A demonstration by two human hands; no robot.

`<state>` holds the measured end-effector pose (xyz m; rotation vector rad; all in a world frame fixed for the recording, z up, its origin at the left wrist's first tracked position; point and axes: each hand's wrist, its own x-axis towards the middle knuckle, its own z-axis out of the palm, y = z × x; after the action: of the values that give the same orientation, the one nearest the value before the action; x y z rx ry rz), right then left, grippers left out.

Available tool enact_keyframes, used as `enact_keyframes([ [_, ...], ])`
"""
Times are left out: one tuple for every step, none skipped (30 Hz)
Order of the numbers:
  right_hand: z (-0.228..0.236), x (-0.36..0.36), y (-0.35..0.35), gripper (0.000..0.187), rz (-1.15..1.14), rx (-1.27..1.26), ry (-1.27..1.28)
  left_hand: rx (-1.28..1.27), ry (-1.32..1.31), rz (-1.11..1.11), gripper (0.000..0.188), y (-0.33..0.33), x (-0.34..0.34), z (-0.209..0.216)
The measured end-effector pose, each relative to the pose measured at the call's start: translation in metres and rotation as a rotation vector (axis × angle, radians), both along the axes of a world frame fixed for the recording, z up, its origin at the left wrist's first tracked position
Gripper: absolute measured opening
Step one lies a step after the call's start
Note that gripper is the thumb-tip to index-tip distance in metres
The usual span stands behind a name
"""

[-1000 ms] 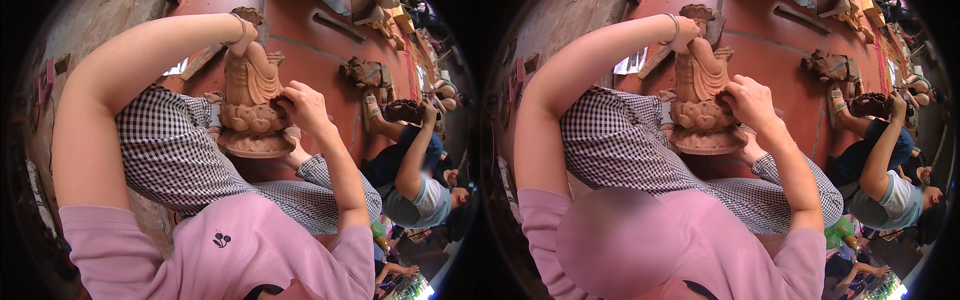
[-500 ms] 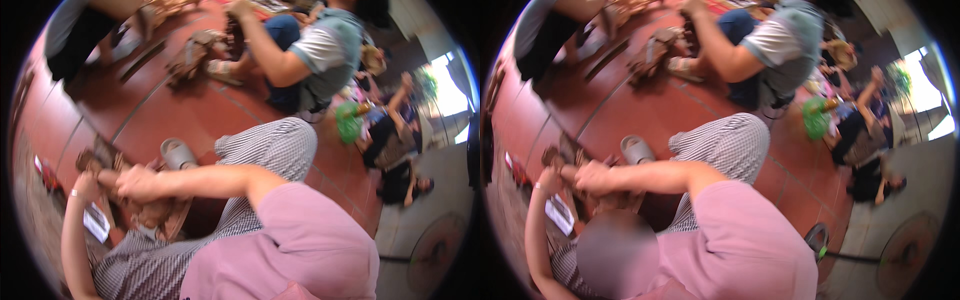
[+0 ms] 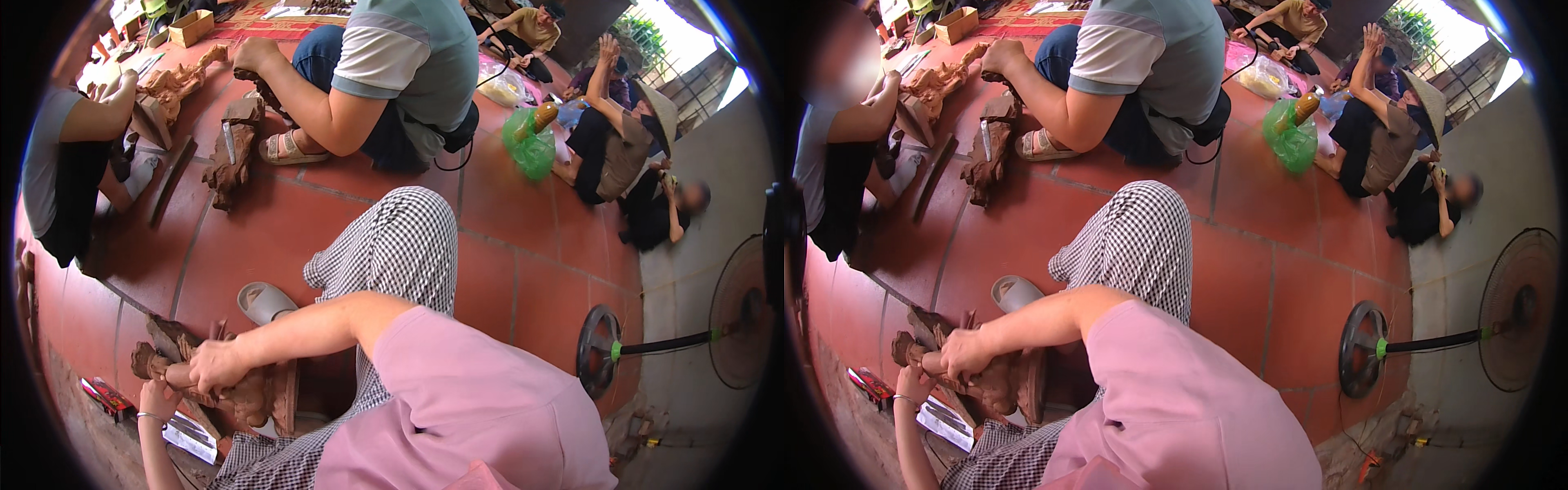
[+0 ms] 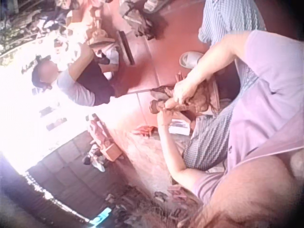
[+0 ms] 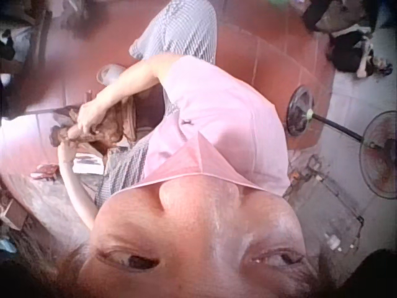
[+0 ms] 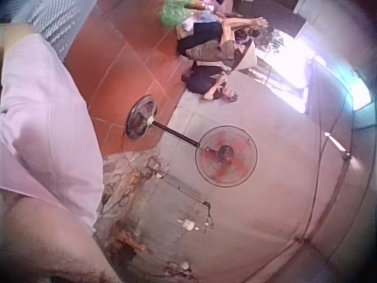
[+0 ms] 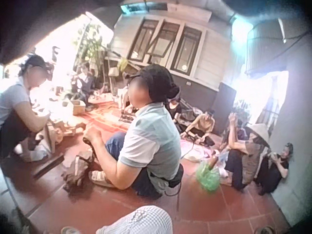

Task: The person carves a clay sculpture of a seated figure using a metal tool and sandpaper. They refine the folds of the garment and smooth the surface while seated on the floor in a workshop.

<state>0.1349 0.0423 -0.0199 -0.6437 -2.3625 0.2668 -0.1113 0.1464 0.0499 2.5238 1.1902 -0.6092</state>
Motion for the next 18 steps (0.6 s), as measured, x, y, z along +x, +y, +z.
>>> enact_keyframes([
  [-0.003, 0.018, 0.004, 0.018, -0.037, -0.038, 0.029, 0.014, -0.025, 0.003, 0.041, -0.001, -0.001, -0.003],
  [-0.001, 0.032, 0.003, 0.019, -0.066, -0.081, 0.041, 0.024, -0.076, 0.011, 0.040, -0.002, -0.001, -0.006],
  [0.001, 0.039, 0.003, 0.020, -0.095, -0.123, 0.052, 0.013, -0.051, 0.018, 0.040, -0.001, -0.002, -0.006],
  [0.001, 0.032, 0.004, 0.019, -0.079, -0.076, 0.029, 0.001, -0.025, 0.024, 0.040, 0.000, -0.003, -0.004],
  [-0.002, 0.021, 0.001, 0.019, -0.077, -0.040, 0.004, -0.021, -0.001, 0.015, 0.039, 0.000, 0.004, -0.004],
  [0.001, 0.007, -0.002, 0.016, -0.050, -0.026, -0.002, -0.048, 0.033, 0.014, 0.040, 0.001, 0.013, 0.001],
  [0.000, -0.012, -0.004, 0.014, -0.065, 0.028, -0.051, -0.075, 0.073, 0.018, 0.040, 0.000, 0.022, 0.010],
  [0.006, -0.022, -0.002, 0.015, -0.068, -0.007, -0.105, -0.098, 0.122, 0.032, 0.040, -0.002, 0.022, 0.018],
  [0.009, -0.030, -0.002, 0.015, -0.070, -0.042, -0.159, -0.080, 0.091, 0.029, 0.040, -0.002, 0.021, 0.018],
  [0.009, -0.022, -0.002, 0.016, -0.051, -0.028, -0.095, -0.062, 0.061, 0.027, 0.040, -0.002, 0.020, 0.014],
  [0.010, -0.011, -0.004, 0.016, -0.032, -0.014, -0.027, -0.045, 0.035, 0.025, 0.040, -0.003, 0.014, 0.011],
  [0.013, 0.000, -0.006, 0.017, -0.064, -0.085, -0.052, -0.035, -0.043, 0.001, 0.039, -0.002, 0.006, 0.004],
  [0.011, 0.014, -0.005, 0.018, -0.070, -0.107, -0.036, -0.028, -0.056, 0.004, 0.038, -0.005, 0.006, 0.003],
  [0.011, 0.028, -0.006, 0.017, -0.107, -0.142, -0.032, -0.022, -0.065, 0.003, 0.038, -0.007, 0.008, 0.004],
  [0.011, 0.034, -0.006, 0.017, -0.145, -0.177, -0.028, -0.014, -0.075, 0.001, 0.038, -0.008, 0.008, 0.005],
  [0.010, 0.026, -0.006, 0.018, -0.163, -0.130, -0.032, -0.014, -0.075, 0.008, 0.039, -0.006, 0.004, 0.003],
  [0.011, 0.019, -0.007, 0.018, -0.149, -0.120, -0.053, -0.026, -0.037, -0.001, 0.040, -0.004, 0.006, 0.002],
  [0.015, 0.006, -0.008, 0.018, -0.137, -0.111, -0.072, -0.038, 0.002, -0.011, 0.040, -0.002, 0.009, 0.003],
])
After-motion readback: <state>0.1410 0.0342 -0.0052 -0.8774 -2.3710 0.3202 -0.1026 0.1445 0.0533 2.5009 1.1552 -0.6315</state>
